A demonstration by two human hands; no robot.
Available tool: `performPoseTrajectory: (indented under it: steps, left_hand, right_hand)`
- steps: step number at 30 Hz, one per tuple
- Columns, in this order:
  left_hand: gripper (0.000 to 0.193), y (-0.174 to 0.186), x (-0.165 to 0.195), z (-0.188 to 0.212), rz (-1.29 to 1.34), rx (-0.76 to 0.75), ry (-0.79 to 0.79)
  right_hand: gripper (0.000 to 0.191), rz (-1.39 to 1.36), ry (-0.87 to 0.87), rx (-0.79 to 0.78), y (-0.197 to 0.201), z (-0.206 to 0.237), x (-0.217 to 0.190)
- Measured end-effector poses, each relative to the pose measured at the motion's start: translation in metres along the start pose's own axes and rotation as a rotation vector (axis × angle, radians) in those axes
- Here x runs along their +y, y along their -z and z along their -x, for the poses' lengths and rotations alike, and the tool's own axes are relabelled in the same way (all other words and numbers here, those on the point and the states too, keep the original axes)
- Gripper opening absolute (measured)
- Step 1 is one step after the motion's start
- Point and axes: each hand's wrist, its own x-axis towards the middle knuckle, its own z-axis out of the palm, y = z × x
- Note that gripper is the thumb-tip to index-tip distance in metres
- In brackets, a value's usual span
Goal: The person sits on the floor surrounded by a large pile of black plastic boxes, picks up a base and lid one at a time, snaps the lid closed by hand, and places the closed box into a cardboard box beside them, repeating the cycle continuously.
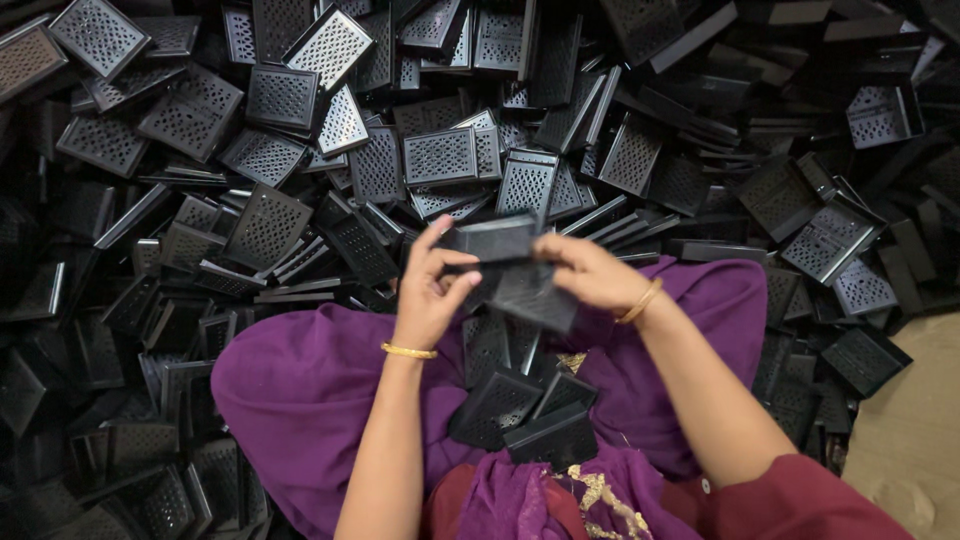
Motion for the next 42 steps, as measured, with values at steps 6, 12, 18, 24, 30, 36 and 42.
performPoseTrajectory:
  steps: [6, 12, 18, 24, 30, 36, 42]
  left_hand:
    - [0.014, 0.013, 0.004, 0.006, -0.206, 0.047, 0.146]
    - [0.063, 0.002, 0.029, 0.01, -0.094, -0.095, 0.023]
    - [0.08, 0.007, 0.054, 0.01, 0.063, -0.098, 0.124]
    - [0.093, 0.002, 0.069, 0.0, -0.025, -0.233, 0.054]
    - [0.086, 0.0, 0.084, -0.002, -0.084, -0.254, 0.054]
    - [0.078, -0.001, 0.084, 0.0, -0.118, -0.172, 0.158]
    - [0.05, 0.014, 0.058, -0.006, 0.471, 0.106, 0.446]
  right_hand:
    - [0.021, -0.175, -0.04, 0.478, 0.028, -0.005, -0.023]
    - [0.055, 0.537, 0.063, 0.162, -0.024, -0.023, -0.035]
    - [0.082, 0.337, 0.258, 0.113, -0.033, -0.016, -0.063]
    - [0.085, 0.522, 0.362, 0.096, -0.032, -0.008, -0.09]
    - [0.084, 0.456, 0.333, 0.112, -0.041, -0.004, -0.101]
    - [0.081, 0.271, 0.144, 0.103, -0.049, 0.0, -0.104]
    - [0.067, 0.468, 0.512, 0.256, -0.056, 0.009, -0.098]
